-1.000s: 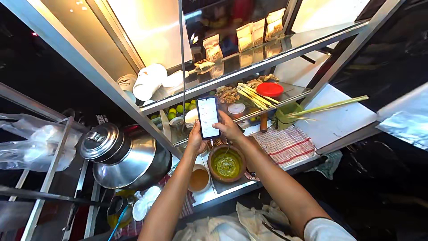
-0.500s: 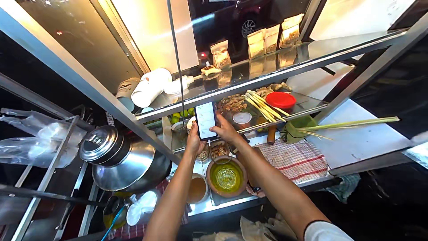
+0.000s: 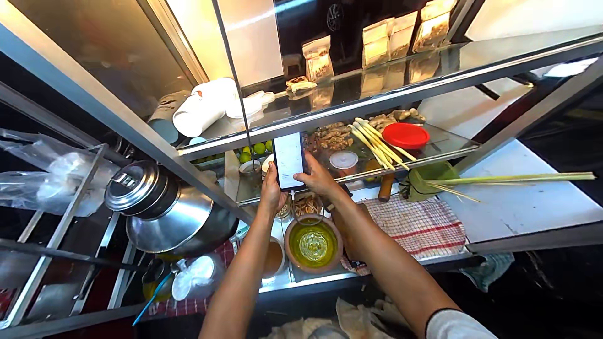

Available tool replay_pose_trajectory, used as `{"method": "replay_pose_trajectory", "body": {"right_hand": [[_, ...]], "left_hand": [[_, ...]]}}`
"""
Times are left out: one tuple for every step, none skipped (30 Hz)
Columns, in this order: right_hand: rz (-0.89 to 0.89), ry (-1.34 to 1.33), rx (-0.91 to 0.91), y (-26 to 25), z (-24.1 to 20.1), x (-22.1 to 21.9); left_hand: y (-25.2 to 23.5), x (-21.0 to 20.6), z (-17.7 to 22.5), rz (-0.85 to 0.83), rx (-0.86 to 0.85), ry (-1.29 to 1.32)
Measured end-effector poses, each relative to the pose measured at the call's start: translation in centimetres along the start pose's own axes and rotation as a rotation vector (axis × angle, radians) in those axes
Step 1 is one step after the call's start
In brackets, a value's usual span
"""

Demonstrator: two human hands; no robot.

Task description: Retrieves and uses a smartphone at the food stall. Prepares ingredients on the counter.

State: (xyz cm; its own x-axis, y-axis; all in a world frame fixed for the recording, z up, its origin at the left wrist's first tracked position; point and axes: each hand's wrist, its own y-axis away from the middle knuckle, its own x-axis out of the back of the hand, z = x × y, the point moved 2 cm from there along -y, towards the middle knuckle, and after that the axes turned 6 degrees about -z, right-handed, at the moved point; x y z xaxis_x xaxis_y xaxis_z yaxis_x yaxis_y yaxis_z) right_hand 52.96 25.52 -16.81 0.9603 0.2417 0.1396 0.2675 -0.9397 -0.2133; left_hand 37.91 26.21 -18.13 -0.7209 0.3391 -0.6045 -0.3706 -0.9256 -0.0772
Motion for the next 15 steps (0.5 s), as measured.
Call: {"method": "replay_pose_trajectory", "body": {"right_hand": [[-0.01,-0.006,0.009,0.12,-0.15,0.02],[-0.015,-0.001,0.018,0.14,-0.19,0.04],[-0.014,0.01,0.017,0.13,-0.18,0.07],[-0.014,0.023,0.009,0.1,-0.15,0.12],[-0.014,0.027,0.003,0.06,-0.08,0.16],[-0.02,0.022,0.005,0.06,-0.03,0.23],[-0.031,0.004,0.012,0.07,0.02,0.32],[-0.042,-0.018,0.02,0.07,0.12,0.42],[-0.046,-0.037,0.029,0.09,0.19,0.5],[-0.045,-0.05,0.034,0.11,0.24,0.56],[-0.042,-0.061,0.039,0.1,0.3,0.64],[-0.036,-0.068,0.041,0.08,0.39,0.71],[-0.033,-0.069,0.04,0.07,0.52,0.79],[-0.033,-0.073,0.038,0.09,0.62,0.85],[-0.029,-0.078,0.035,0.12,0.67,0.88]], "left_hand": [[-0.01,-0.09,-0.04,0.003,-0.003,-0.008],[-0.04,-0.12,-0.11,0.001,-0.009,-0.012],[-0.08,-0.12,-0.18,0.002,-0.014,-0.014],[-0.1,-0.13,-0.24,0.003,-0.018,-0.014],[-0.11,-0.13,-0.28,0.004,-0.02,-0.011],[-0.1,-0.14,-0.3,0.008,-0.021,-0.008],[-0.09,-0.17,-0.32,0.017,-0.024,-0.006],[-0.09,-0.2,-0.35,0.022,-0.026,-0.006],[-0.09,-0.26,-0.36,0.025,-0.028,-0.006],[-0.1,-0.33,-0.38,0.028,-0.03,-0.005],[-0.13,-0.44,-0.41,0.028,-0.032,-0.005],[-0.2,-0.54,-0.46,0.027,-0.035,-0.006],[-0.28,-0.61,-0.57,0.026,-0.041,-0.007],[-0.35,-0.64,-0.71,0.028,-0.047,-0.011],[-0.41,-0.65,-0.82,0.03,-0.052,-0.016]]}}
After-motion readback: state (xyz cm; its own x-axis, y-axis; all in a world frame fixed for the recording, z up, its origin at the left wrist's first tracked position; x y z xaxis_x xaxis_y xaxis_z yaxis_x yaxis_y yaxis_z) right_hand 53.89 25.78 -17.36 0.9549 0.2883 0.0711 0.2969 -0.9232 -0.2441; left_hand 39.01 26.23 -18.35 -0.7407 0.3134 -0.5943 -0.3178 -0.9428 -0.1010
